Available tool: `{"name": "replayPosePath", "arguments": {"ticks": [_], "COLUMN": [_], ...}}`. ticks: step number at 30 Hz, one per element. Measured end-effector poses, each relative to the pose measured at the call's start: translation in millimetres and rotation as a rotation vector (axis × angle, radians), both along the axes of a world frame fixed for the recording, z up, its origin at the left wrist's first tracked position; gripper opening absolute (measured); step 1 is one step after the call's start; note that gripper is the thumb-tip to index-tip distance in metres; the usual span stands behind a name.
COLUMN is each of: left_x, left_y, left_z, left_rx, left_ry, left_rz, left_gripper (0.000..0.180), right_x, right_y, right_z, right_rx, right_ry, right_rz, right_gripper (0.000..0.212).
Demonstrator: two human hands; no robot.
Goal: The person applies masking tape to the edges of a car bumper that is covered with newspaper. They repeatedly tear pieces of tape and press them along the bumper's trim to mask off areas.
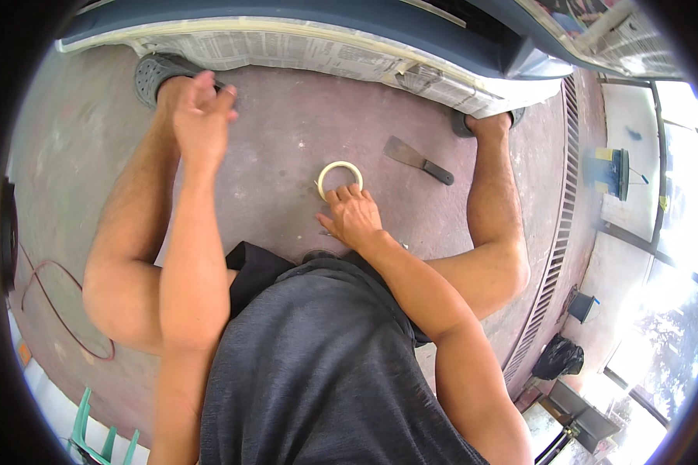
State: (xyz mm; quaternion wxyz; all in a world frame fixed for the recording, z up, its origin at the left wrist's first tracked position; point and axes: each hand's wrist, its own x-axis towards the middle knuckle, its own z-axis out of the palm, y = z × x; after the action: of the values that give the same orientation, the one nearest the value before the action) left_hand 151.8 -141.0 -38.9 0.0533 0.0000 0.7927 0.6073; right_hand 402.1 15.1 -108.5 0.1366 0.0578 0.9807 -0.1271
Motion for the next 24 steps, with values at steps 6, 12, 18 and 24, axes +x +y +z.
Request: {"name": "replayPosePath", "arguments": {"ticks": [6,12,18,24], "left_x": [60,60,66,84], "left_y": [13,-2,7,23], "left_z": [-36,-56,-30,-16], "left_rx": [-0.009,-0.054,0.095,0.122], "left_ry": [-0.233,-0.273,-0.383,-0.054], "left_rz": [-0.278,-0.432,-0.501,-0.636], "left_gripper": [0.030,0.030,0.032,0.037], "right_x": [9,-6,-19,-23], "right_y": [10,14,38,39], "right_z": [-24,13,84,97], "right_rx": [0.007,-0.293,-0.608,-0.591], "right_ry": [0.073,0.243,0.181,0.187], "right_rz": [0.084,-0.240,-0.397,-0.358], "right_gripper": [0.021,0.026,0.030,0.027]}}
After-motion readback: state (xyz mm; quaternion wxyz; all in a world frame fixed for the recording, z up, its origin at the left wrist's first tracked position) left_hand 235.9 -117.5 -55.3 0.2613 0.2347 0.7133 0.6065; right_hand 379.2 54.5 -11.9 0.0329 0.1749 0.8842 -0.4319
